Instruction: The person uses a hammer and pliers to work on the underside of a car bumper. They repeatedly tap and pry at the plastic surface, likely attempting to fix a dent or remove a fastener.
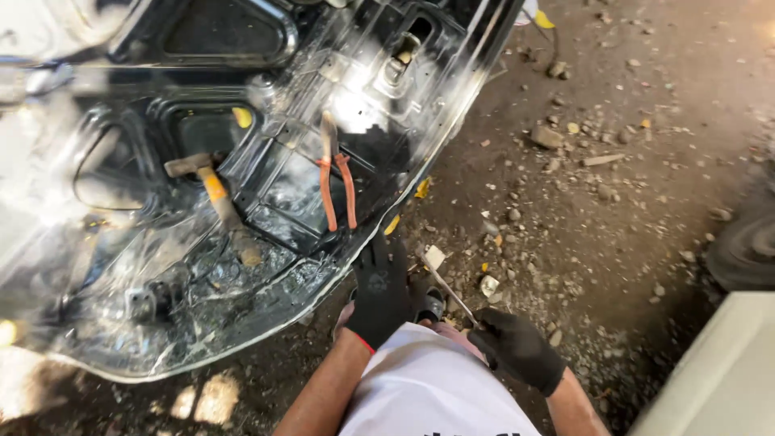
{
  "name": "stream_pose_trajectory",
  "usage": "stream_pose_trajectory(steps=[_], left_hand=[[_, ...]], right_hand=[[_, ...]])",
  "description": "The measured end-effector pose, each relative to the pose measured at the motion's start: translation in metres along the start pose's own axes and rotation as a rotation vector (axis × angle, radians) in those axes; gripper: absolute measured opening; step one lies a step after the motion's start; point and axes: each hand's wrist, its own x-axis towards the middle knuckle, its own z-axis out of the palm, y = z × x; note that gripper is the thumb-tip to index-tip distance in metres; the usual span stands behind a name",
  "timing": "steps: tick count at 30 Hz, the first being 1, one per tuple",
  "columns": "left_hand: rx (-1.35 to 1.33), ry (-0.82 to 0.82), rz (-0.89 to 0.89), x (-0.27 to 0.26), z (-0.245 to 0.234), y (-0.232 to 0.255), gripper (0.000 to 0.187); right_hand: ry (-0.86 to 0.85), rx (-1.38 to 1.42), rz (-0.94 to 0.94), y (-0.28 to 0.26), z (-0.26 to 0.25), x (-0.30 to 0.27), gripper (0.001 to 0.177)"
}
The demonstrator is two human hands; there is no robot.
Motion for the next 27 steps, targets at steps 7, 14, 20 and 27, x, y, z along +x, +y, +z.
stream_pose_trajectory(steps=[7, 14, 20, 27], left_hand=[[-0.04, -0.185, 0.118, -0.019, 0.008, 0.042, 0.075], [-0.012, -0.004, 0.165, 0.0, 0.044, 0.052, 0.061], [-0.022, -0.003, 0.1, 0.023, 0.047, 0.06, 0.066], [-0.049, -0.009, 0.041, 0.038, 0.052, 0.046, 0.061]], right_hand=[[-0.298, -0.064, 0.285, -0.035, -0.043, 0.049, 0.022], [-0.459, 0.0, 0.205, -0.057, -0.059, 0.086, 0.031], [-0.515, 0.186, 0.201, -0.03, -0.073, 0.117, 0.032], [-0.487, 0.412, 0.428, -0.064, -0.082, 0.125, 0.032]])
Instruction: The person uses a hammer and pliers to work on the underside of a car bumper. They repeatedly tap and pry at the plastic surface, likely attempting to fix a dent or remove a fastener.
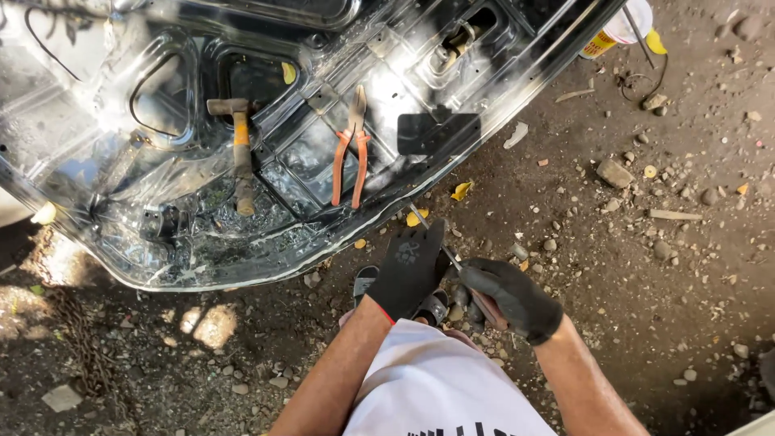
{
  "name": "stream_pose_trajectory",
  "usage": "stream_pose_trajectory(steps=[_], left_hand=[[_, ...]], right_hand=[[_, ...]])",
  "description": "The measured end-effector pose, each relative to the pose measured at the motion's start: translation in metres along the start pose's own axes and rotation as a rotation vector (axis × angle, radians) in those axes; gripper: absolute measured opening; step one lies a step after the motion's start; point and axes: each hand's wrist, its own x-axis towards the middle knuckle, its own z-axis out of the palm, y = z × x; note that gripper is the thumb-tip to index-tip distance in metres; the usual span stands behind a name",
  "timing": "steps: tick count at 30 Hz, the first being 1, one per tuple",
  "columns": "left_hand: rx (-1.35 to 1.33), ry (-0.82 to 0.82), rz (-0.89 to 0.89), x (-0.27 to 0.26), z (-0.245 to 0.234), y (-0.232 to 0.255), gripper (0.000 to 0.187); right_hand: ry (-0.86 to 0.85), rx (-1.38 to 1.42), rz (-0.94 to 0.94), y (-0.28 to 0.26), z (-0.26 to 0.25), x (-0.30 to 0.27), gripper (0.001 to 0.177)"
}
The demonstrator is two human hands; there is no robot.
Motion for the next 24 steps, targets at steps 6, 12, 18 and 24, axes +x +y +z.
stream_pose_trajectory(steps=[6, 12, 18, 24], left_hand=[[-0.243, -0.04, -0.044, 0.007, -0.001, -0.017, 0.066], [-0.298, 0.111, 0.148, 0.005, 0.0, -0.035, 0.058], [-0.332, -0.072, 0.195, 0.021, -0.012, -0.049, 0.042], [-0.463, 0.208, 0.058, -0.006, -0.047, -0.026, 0.067]], right_hand=[[-0.026, -0.375, -0.419, -0.048, 0.034, -0.044, 0.067], [0.376, -1.069, -1.026, -0.105, 0.064, -0.033, 0.052], [-0.433, -0.2, -1.253, -0.124, 0.053, 0.034, 0.011], [-0.067, -0.177, -0.922, -0.118, 0.042, 0.052, 0.018]])
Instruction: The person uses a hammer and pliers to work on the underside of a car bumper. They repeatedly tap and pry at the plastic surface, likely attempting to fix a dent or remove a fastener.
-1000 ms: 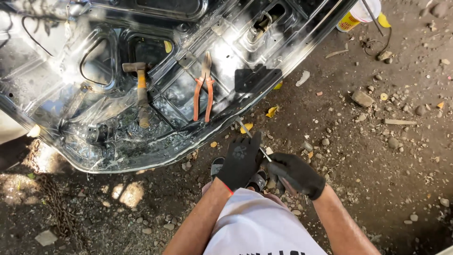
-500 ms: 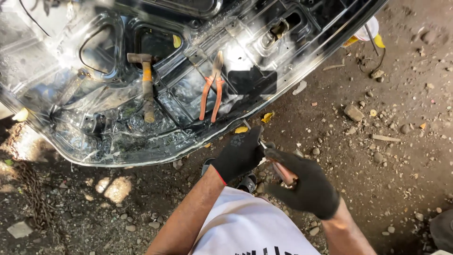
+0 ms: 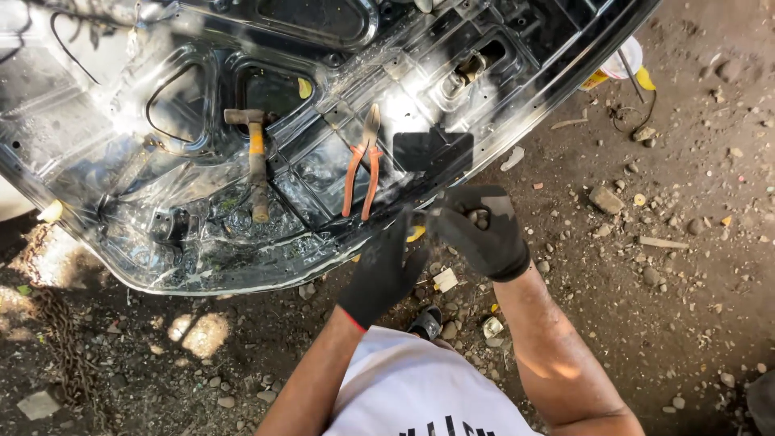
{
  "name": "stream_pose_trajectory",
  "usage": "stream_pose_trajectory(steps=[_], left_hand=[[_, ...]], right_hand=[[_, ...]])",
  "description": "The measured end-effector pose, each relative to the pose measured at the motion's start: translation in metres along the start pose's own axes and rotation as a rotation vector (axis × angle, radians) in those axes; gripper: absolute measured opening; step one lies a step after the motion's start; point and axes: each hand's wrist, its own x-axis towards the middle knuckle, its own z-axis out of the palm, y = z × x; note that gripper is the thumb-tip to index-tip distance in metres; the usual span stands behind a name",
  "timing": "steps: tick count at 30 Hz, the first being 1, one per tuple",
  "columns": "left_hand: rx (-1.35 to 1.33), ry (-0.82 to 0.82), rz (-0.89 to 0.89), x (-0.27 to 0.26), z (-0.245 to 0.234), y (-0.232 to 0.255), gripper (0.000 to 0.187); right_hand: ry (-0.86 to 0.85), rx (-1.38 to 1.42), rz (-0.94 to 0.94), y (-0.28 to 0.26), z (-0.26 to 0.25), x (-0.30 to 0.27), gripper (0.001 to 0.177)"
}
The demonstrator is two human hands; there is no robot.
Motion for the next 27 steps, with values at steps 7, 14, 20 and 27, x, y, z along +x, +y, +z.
stream_pose_trajectory(steps=[7, 14, 20, 27], left_hand=[[0.503, 0.006, -0.151, -0.026, 0.0, 0.011, 0.059], [0.715, 0.095, -0.128, -0.029, 0.023, -0.017, 0.076], [0.526, 0.087, -0.144, -0.026, 0.023, -0.027, 0.079], [0.407, 0.27, -0.018, -0.038, 0.036, -0.064, 0.058]], right_hand=[[-0.042, -0.268, 0.017, -0.015, 0.012, 0.002, 0.018], [-0.003, -0.225, 0.023, -0.016, 0.01, -0.006, 0.009], [-0.207, -0.265, 0.117, -0.007, -0.004, -0.002, 0.024], [-0.265, -0.328, 0.111, -0.02, 0.007, -0.007, 0.019]])
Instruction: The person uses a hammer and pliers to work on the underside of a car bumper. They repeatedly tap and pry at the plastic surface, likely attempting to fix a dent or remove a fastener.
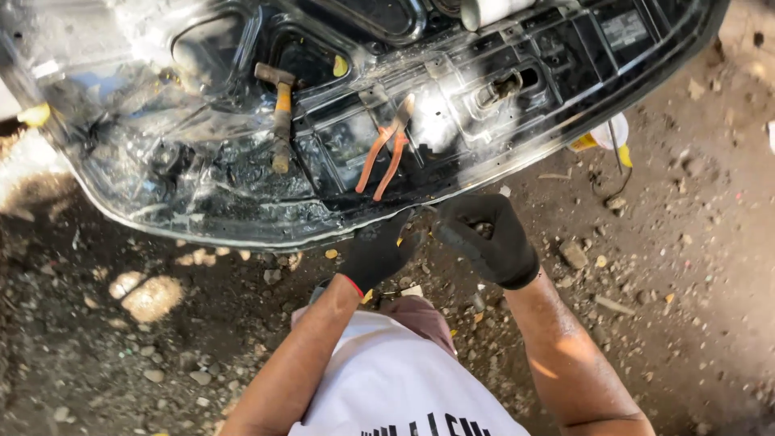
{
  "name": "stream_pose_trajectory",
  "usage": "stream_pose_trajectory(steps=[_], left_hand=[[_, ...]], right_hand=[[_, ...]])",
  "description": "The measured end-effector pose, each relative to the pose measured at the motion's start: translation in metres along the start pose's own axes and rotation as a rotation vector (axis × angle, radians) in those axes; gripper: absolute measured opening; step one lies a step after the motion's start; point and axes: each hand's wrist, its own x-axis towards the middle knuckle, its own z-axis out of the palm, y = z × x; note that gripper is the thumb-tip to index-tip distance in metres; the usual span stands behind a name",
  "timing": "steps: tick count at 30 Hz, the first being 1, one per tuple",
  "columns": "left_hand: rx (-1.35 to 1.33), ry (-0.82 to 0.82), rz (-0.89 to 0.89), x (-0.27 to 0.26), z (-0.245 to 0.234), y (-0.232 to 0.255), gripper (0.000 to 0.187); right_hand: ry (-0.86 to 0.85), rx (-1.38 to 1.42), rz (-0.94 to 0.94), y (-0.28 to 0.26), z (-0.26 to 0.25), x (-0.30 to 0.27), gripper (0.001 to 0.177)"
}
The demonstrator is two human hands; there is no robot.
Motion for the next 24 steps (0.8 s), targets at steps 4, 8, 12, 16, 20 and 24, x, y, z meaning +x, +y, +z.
stream_pose_trajectory(steps=[4, 8, 12, 16, 20, 24], left_hand=[[-0.084, -0.047, -0.227, 0.007, 0.007, 0.013, 0.058], [0.091, 0.036, -0.273, 0.009, 0.017, 0.026, 0.062], [0.074, 0.117, -0.346, 0.011, 0.027, 0.033, 0.051], [0.021, 0.203, -0.429, 0.016, 0.027, 0.047, 0.043], [-0.005, 0.202, -0.495, 0.019, 0.031, 0.049, 0.036], [-0.078, 0.218, -0.583, 0.027, 0.025, 0.059, 0.028]], right_hand=[[-0.063, 0.039, 0.005, -0.009, -0.01, 0.014, 0.02], [-0.409, 0.085, -0.074, -0.003, -0.033, 0.038, 0.023], [-0.659, 0.006, -0.265, -0.013, -0.048, 0.069, 0.024], [-0.748, 0.246, -0.214, 0.001, -0.052, 0.079, 0.025], [-0.78, 0.25, -0.241, 0.027, -0.054, 0.084, 0.027], [-1.045, 0.288, -0.317, -0.003, -0.052, 0.106, 0.033]])
